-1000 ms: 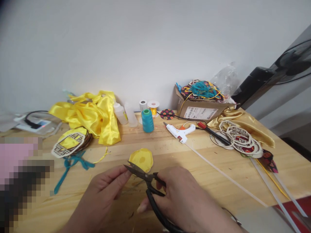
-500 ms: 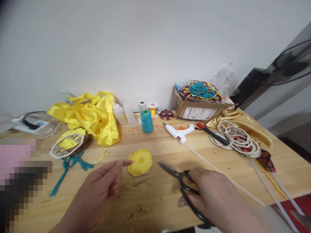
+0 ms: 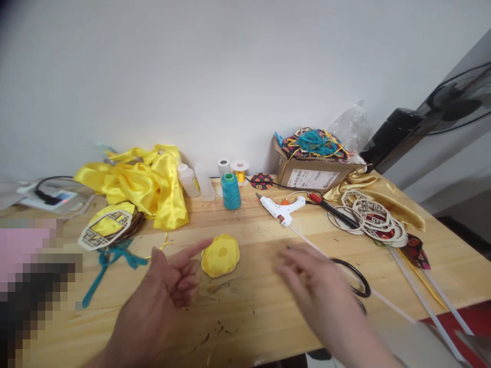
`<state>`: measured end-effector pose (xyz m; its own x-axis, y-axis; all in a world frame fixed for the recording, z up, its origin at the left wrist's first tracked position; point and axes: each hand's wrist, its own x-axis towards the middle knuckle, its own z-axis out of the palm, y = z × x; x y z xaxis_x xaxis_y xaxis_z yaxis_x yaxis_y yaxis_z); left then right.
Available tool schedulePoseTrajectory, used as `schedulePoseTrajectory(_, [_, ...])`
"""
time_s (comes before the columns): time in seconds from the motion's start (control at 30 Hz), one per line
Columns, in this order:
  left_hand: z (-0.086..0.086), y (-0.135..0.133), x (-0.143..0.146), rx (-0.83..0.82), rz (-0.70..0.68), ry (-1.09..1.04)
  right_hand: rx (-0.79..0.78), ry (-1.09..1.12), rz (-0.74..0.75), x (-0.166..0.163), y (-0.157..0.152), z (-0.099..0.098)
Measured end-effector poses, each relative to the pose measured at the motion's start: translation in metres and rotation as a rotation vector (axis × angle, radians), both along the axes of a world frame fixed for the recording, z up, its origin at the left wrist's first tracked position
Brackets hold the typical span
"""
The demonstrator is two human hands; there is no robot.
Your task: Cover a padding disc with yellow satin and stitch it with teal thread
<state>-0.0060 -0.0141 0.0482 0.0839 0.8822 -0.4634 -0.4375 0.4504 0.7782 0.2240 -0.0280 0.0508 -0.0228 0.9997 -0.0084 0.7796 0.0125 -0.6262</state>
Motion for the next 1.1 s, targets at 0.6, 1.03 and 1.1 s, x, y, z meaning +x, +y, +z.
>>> schedulePoseTrajectory(0.6, [-0.002,-0.011,0.000,0.084,-0.193,0.007,-0.089,0.772,0.082,-0.084,0.020,0.005])
schedulePoseTrajectory(1.03, [0.003,-0.007,-0.002,0.213,-0.387,0.401,-0.038,0.708,0.116,-0.078,0.020,0.003])
schedulePoseTrajectory(1.1, [0.002,-0.008,-0.003,0.234,-0.413,0.467,-0.048,0.701,0.121,-0.080,0.018,0.003])
